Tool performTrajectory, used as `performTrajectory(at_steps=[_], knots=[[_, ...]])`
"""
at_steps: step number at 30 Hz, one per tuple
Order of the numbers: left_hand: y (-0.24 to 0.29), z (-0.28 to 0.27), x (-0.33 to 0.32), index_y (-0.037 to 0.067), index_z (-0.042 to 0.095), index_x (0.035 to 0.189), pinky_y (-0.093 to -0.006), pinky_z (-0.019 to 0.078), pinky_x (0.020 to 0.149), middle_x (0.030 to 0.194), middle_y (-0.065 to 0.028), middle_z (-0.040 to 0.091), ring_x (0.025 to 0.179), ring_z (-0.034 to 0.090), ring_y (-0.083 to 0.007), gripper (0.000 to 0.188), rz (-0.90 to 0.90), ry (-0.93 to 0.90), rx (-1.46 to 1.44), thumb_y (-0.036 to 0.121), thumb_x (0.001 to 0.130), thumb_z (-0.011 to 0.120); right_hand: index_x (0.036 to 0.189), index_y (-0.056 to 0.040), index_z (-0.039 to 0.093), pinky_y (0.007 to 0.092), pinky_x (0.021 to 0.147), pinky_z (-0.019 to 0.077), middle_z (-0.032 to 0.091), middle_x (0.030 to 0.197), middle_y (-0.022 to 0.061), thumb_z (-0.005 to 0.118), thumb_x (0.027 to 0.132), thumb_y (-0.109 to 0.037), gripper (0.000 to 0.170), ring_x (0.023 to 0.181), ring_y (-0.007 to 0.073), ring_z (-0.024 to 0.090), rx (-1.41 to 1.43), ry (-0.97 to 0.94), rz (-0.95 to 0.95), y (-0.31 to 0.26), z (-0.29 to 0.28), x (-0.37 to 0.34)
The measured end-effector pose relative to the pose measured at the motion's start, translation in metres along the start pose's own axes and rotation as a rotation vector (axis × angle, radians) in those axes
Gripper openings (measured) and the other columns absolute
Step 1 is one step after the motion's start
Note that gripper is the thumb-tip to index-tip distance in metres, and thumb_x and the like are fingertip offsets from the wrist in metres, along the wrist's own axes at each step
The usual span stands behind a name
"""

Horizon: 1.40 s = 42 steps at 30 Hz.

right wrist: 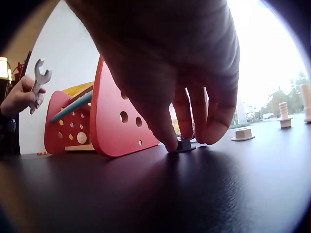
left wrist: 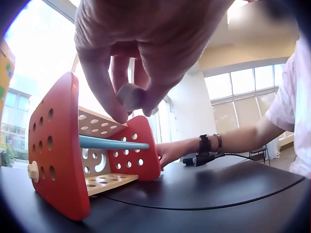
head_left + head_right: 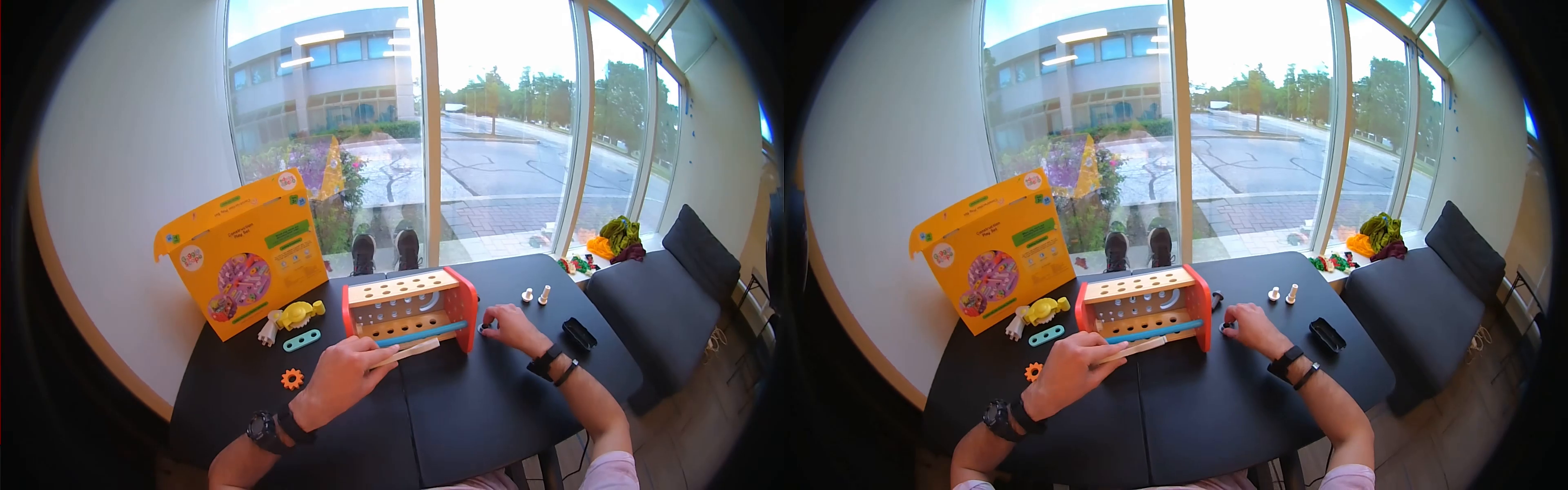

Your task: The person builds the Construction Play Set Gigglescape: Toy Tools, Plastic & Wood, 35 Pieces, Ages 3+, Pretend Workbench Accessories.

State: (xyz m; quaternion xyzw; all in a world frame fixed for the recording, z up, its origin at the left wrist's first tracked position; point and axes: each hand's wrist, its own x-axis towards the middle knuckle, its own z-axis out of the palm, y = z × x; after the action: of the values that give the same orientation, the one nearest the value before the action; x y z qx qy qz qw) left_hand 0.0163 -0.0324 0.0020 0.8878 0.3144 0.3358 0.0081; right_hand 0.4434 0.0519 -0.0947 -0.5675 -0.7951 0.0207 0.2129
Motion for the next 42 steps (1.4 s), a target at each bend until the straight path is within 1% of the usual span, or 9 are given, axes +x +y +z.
performTrajectory(at_steps=[7,8,12,16,22,28,34,37,42], knots=[[0.01,0.004,-0.003,0.008,0.086,0.119,-0.0392,0.0615,0.075,0.094,-0.0094,0.076,0.087,0.075,-0.0288,0.024,0.04,0.078,0.039,0.015,0.096,0.087,0.103,0.0005,0.074,0.0376,0.08,0.0659,0.083,0.099,0.0134,0.088,0.085,-0.018,0.029,0.088,0.0262,0.082,0.478,0.076,0.174,-0.015,-0.02,-0.003],[0.009,0.003,-0.002,0.007,0.085,0.119,-0.0403,0.0618,0.076,0.097,-0.0108,0.077,0.089,0.076,-0.0304,0.023,0.025,0.066,0.03,0.014,0.097,0.086,0.11,0.0019,0.077,0.0331,0.082,0.0676,0.083,0.101,0.0118,0.087,0.088,-0.012,0.027,0.091,0.0185,0.082,0.53,0.08,0.217,-0.018,-0.028,-0.004],[0.002,0.011,0.002,0.001,0.079,0.118,-0.0464,0.0625,0.082,0.104,-0.0154,0.079,0.096,0.076,-0.0375,0.02,0.028,0.071,-0.087,0.015,0.103,0.079,0.13,0.005,0.078,0.0315,0.091,0.0691,0.082,0.11,0.0109,0.078,0.099,-0.001,0.031,0.099,0.0171,0.081,0.884,0.103,0.229,-0.042,-0.062,-0.01],[-0.012,0.031,0.007,-0.003,0.073,0.116,-0.053,0.0609,0.087,0.104,-0.0211,0.077,0.099,0.074,-0.0459,0.019,0.106,0.123,-0.163,0.014,0.108,0.071,0.139,0.0015,0.076,0.0316,0.093,0.0646,0.083,0.117,0.0121,0.082,0.102,-0.005,0.038,0.103,0.0191,0.081,1.085,0.131,0.195,-0.067,-0.09,-0.018],[0.003,0.015,0.01,-0.003,0.065,0.115,-0.0555,0.0587,0.09,0.107,-0.0264,0.074,0.107,0.072,-0.0485,0.015,-0.218,-0.061,-0.25,0.012,0.111,0.063,0.137,0.0006,0.077,0.0307,0.092,0.0635,0.084,0.116,0.0105,0.084,0.101,-0.005,0.038,0.105,0.018,0.081,1.111,0.156,0.14,-0.103,-0.113,-0.028],[-0.005,0.029,0.001,-0.001,0.064,0.118,-0.056,0.0594,0.087,0.103,-0.0269,0.074,0.103,0.073,-0.0487,0.015,-0.016,0.027,-0.04,0.013,0.112,0.062,0.133,0.0016,0.077,0.0322,0.103,0.064,0.082,0.125,0.0116,0.088,0.098,-0.007,0.038,0.113,0.0164,0.078,0.97,0.052,0.073,-0.127,-0.113,-0.029],[-0.006,0.005,0.001,-0.003,0.068,0.126,-0.0517,0.06,0.091,0.113,-0.0272,0.076,0.108,0.073,-0.0464,0.023,-0.236,-0.171,-0.002,0.014,0.112,0.063,0.133,-0.0003,0.075,0.0322,0.107,0.063,0.081,0.123,0.0102,0.087,0.099,-0.004,0.037,0.116,0.0166,0.078,1.115,-0.03,-0.003,-0.137,-0.105,-0.032],[-0.007,0.0,0.002,0.0,0.067,0.115,-0.0542,0.0597,0.09,0.105,-0.0244,0.075,0.103,0.072,-0.047,0.012,-0.217,-0.107,-0.038,0.01,0.11,0.064,0.13,-0.0004,0.074,0.0325,0.105,0.0632,0.081,0.124,0.011,0.087,0.099,-0.003,0.034,0.117,0.0164,0.078,1.148,-0.067,-0.032,-0.143,-0.099,-0.031],[0.009,-0.003,0.004,0.0,0.074,0.133,-0.0482,0.061,0.091,0.11,-0.0177,0.074,0.103,0.072,-0.0388,0.034,0.055,0.239,0.03,-0.003,0.099,0.073,0.127,0.001,0.073,0.0311,0.096,0.0651,0.082,0.122,0.0113,0.087,0.1,-0.004,0.031,0.109,0.0155,0.079,1.237,-0.092,0.018,-0.161,-0.091,-0.031]])
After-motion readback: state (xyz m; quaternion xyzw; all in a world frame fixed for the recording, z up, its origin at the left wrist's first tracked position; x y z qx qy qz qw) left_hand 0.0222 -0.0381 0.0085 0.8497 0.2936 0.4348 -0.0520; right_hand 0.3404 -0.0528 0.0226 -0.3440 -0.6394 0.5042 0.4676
